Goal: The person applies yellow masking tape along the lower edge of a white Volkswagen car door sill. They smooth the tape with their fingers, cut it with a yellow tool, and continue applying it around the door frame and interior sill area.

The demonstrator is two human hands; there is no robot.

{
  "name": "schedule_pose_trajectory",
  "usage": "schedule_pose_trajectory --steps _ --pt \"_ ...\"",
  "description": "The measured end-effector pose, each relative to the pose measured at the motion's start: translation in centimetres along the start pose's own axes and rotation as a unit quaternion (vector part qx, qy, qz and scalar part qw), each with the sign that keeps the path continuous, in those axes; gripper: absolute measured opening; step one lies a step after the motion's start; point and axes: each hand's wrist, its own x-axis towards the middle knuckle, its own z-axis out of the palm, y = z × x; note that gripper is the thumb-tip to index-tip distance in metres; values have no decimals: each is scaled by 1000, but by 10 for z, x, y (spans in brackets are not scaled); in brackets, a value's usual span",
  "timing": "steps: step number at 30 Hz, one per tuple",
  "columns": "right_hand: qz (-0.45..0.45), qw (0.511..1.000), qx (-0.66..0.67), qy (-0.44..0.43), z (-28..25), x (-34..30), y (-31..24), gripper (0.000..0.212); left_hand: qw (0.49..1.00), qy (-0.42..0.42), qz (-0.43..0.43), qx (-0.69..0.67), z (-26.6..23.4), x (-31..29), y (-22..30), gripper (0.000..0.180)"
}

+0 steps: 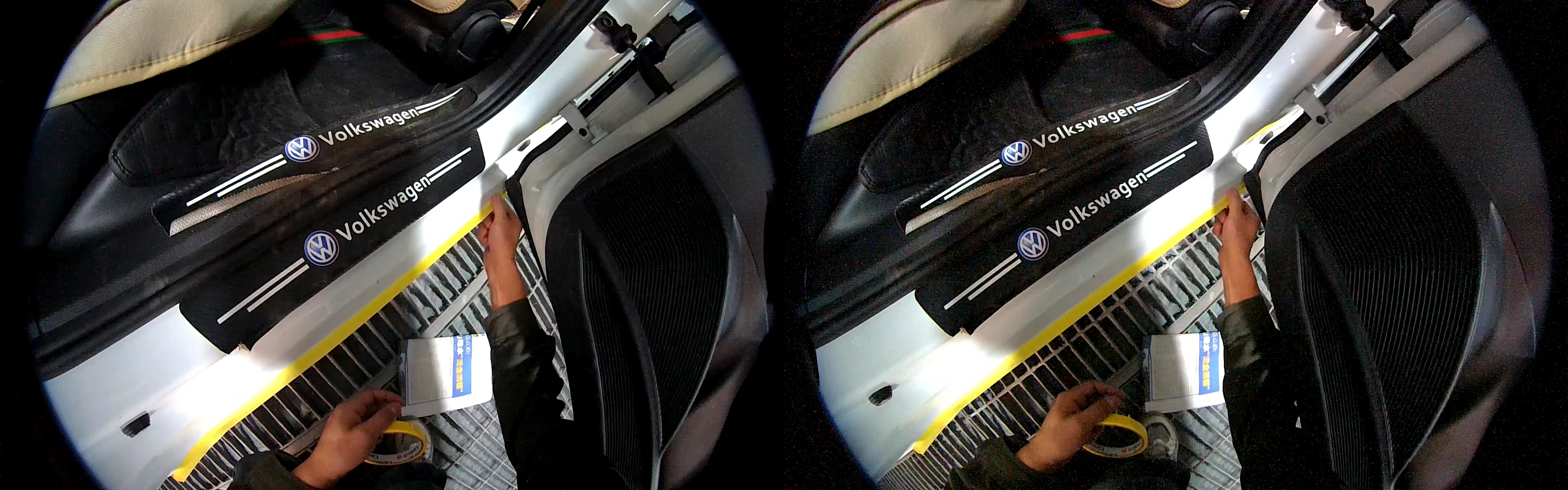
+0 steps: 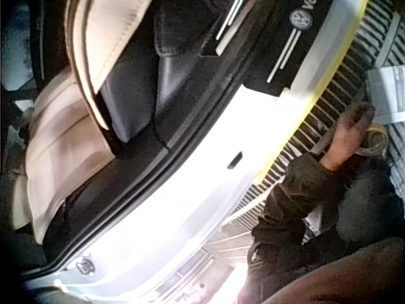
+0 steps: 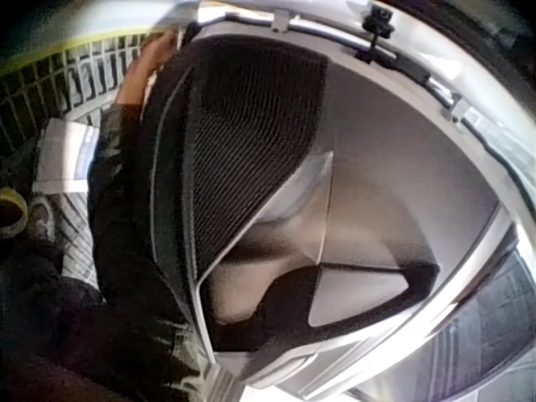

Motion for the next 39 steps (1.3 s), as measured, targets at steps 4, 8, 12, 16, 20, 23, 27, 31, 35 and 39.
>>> schedule_pose_trajectory --steps 4,8,12,16,20,23,27,31,35,39 --pt "44 996 -76 -26 5 -24 -4 37 1000 6 12 -4 0 0 -3 27" --pt "-22 995 -31 -93 0 -32 0 38 1000 2 14 9 1 0 -6 27" --pt "-22 991 -93 -94 -1 -24 -13 35 1000 -3 19 12 3 -5 -3 28" --pt "26 995 -84 -43 4 -45 -17 42 1000 14 7 20 3 -12 6 28" --pt "41 979 -105 -167 9 -90 -3 47 1000 21 12 12 1 -19 3 26" --pt "61 968 -65 -235 15 -108 0 43 999 18 45 12 -1 -21 -13 27" --pt "94 974 -31 -202 21 -110 -12 34 999 13 48 -11 -1 -37 -9 23" --pt "116 973 -50 -191 29 -115 -22 31 996 45 60 -43 -5 -57 -10 22" --pt "105 970 -108 -193 23 -138 -20 47 992 73 49 -90 -10 -86 -3 22" --pt "138 922 -86 -352 34 -184 -4 48 980 95 60 -163 -23 -112 -18 19"
